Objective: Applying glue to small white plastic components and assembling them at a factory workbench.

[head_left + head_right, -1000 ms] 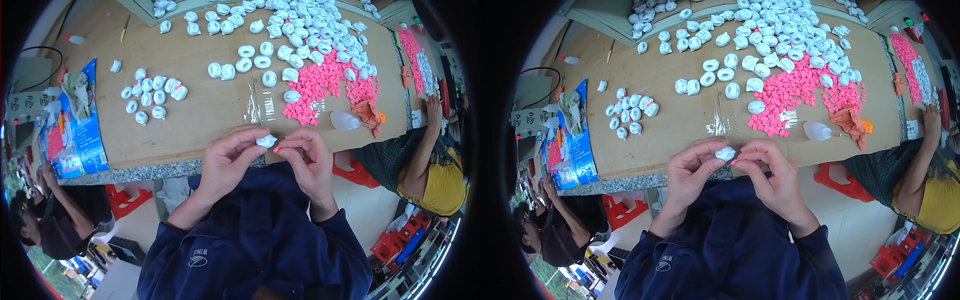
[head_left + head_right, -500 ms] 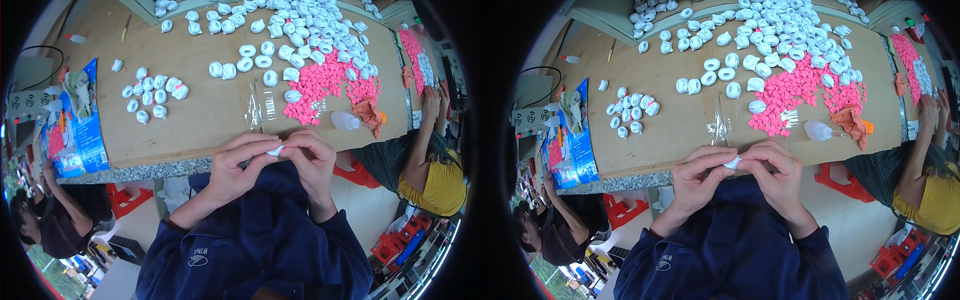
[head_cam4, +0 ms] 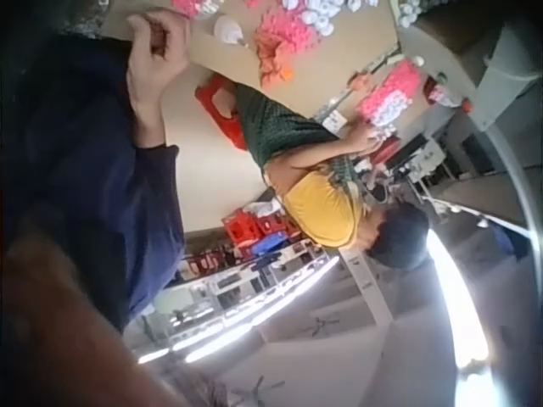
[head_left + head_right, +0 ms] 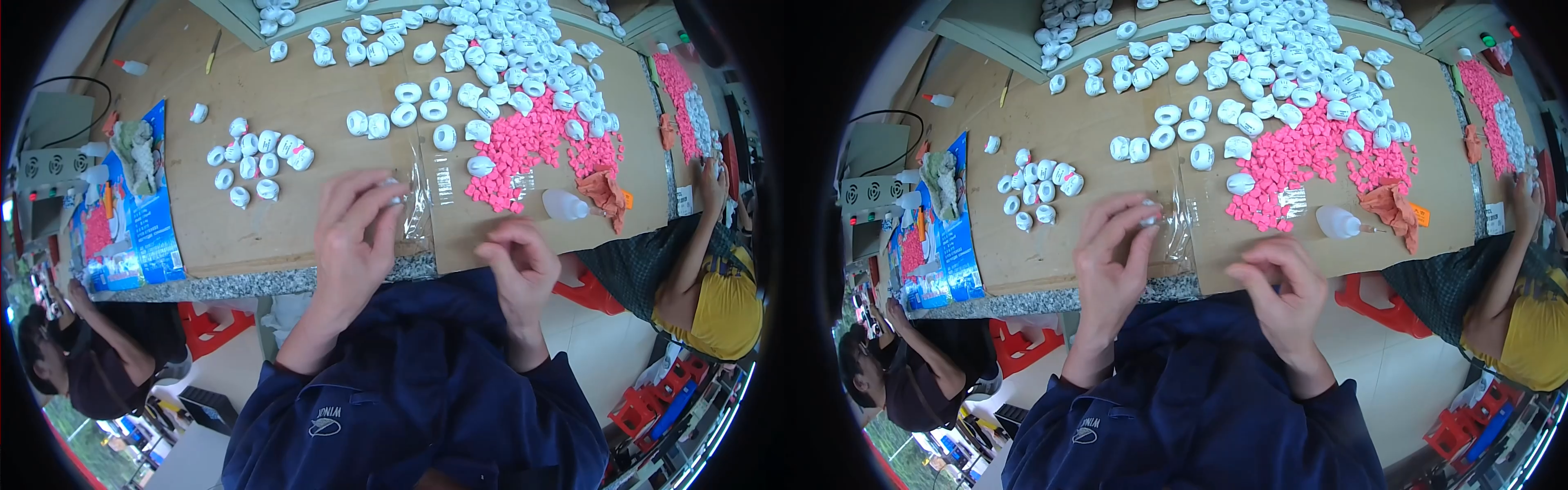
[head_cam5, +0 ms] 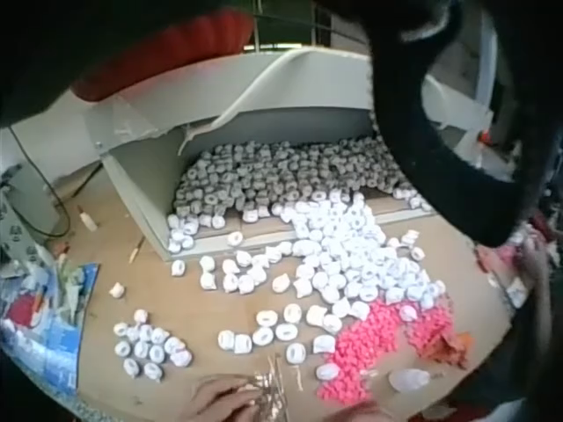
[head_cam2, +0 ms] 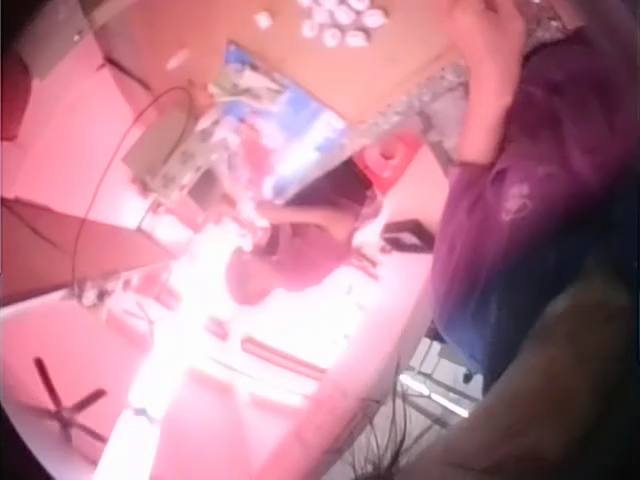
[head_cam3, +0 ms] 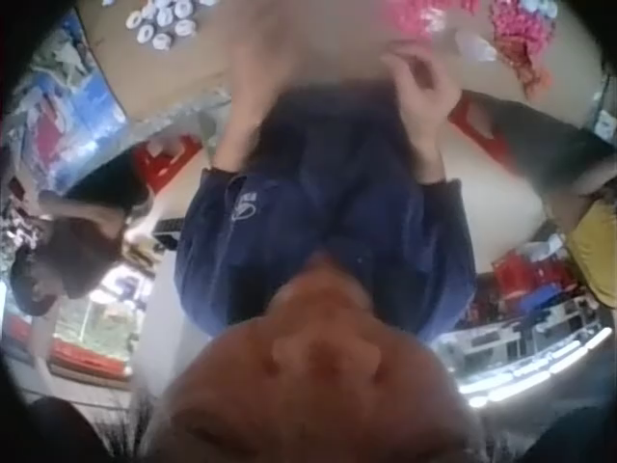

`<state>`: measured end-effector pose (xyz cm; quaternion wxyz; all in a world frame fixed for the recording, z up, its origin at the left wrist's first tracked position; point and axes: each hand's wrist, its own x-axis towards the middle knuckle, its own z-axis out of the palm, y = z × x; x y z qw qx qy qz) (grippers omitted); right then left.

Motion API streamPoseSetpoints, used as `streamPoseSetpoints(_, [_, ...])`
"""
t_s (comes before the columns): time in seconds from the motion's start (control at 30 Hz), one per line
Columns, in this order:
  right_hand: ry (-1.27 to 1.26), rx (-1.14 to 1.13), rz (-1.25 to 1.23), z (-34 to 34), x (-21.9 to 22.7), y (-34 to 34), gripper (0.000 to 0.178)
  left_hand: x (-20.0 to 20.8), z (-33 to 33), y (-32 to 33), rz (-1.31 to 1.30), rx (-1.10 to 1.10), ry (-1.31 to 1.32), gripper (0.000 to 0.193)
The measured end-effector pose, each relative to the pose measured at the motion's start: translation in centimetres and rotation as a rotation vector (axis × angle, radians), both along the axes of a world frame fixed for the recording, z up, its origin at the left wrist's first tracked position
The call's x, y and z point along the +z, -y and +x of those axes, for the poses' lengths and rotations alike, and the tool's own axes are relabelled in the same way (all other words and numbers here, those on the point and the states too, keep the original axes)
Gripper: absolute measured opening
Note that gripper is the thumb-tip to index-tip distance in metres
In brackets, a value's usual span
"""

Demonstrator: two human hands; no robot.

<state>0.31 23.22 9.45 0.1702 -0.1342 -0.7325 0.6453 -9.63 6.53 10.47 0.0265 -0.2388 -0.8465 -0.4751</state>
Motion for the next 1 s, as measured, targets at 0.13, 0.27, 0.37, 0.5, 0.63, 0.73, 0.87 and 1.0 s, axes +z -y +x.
streamPoseSetpoints(0.13, [-0.326,-0.266,0.284,1.5,-2.0,-2.4,0.025,1.2,-1.5,-1.5,-0.199,0.091,-0.233,0.029])
streamPoseSetpoints(0.27, [-0.265,-0.589,0.458,0.8,-1.8,-4.2,0.032,1.1,-2.3,-4.9,-0.274,0.053,-0.228,0.030])
streamPoseSetpoints(0.37, [0.029,-0.478,0.740,0.5,-0.8,-5.4,0.041,0.5,-2.5,-6.0,-0.299,0.021,-0.210,0.032])
streamPoseSetpoints(0.5, [-0.079,-0.344,0.512,0.6,-1.1,-5.3,0.042,-0.1,-2.3,-4.9,-0.134,0.001,-0.214,0.028])
streamPoseSetpoints(0.63, [-0.194,-0.128,-0.061,1.2,0.9,-3.5,0.031,0.6,-0.8,-2.1,0.616,-0.156,0.626,0.028])
streamPoseSetpoints(0.73, [-0.105,-0.027,-0.120,1.6,1.0,-3.0,0.035,0.1,-0.3,-0.6,0.867,-0.221,1.047,0.030])
streamPoseSetpoints(0.87, [-0.018,0.059,-0.034,1.3,1.5,-2.1,0.043,-0.6,0.3,0.4,0.842,-0.263,0.999,0.031])
streamPoseSetpoints(1.0, [0.026,0.025,-0.091,0.6,2.5,-0.9,0.048,-0.7,0.6,0.4,0.775,-0.207,0.963,0.032])
